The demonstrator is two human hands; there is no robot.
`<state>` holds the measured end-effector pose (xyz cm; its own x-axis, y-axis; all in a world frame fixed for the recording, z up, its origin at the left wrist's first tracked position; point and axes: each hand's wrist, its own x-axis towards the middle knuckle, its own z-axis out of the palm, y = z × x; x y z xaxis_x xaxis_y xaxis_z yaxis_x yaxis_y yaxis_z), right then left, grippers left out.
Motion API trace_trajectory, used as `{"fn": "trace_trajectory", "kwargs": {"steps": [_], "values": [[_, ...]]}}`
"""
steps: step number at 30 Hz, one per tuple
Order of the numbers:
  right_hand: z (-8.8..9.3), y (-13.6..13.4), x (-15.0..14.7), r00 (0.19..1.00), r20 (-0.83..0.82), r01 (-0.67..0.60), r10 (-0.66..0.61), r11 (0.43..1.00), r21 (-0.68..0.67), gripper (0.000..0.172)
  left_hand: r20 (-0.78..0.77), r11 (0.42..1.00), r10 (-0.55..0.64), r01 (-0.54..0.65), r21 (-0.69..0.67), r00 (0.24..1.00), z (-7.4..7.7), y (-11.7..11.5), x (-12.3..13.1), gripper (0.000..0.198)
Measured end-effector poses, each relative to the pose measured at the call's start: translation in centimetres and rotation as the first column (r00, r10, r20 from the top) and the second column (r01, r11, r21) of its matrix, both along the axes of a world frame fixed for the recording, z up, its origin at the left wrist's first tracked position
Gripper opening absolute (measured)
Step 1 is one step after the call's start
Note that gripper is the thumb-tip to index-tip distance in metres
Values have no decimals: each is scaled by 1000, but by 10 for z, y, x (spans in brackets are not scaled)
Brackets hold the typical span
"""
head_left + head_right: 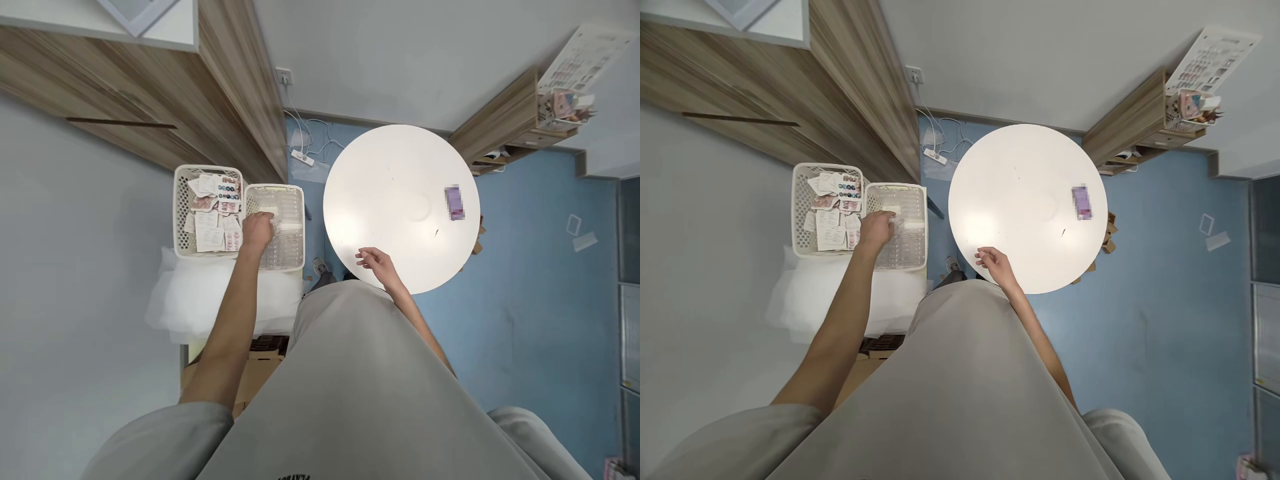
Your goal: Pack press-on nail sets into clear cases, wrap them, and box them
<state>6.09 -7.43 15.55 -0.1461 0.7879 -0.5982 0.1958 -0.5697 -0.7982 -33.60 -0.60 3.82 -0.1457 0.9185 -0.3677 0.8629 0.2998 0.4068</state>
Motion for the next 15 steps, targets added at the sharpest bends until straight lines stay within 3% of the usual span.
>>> {"fn": "trace_trajectory", "kwargs": {"steps": [5, 9, 12, 15], "values": [[-14, 5, 0, 997, -58, -57, 57, 998, -1, 52, 73, 983, 134, -142, 117, 988, 32, -20, 10, 49], [-23, 10, 0, 990, -82, -117, 118, 993, 18, 48, 301, 912, 309, -371, 176, 902, 57, -42, 41, 46], [-27, 15, -1, 983, -55, -171, 175, 983, 67, 45, 624, 858, 376, -511, 45, 685, 69, -58, 83, 52], [-26, 20, -2, 975, -1, -218, 221, 964, 153, 44, 784, 838, 431, -521, -164, 447, 77, -70, 134, 66]]}}
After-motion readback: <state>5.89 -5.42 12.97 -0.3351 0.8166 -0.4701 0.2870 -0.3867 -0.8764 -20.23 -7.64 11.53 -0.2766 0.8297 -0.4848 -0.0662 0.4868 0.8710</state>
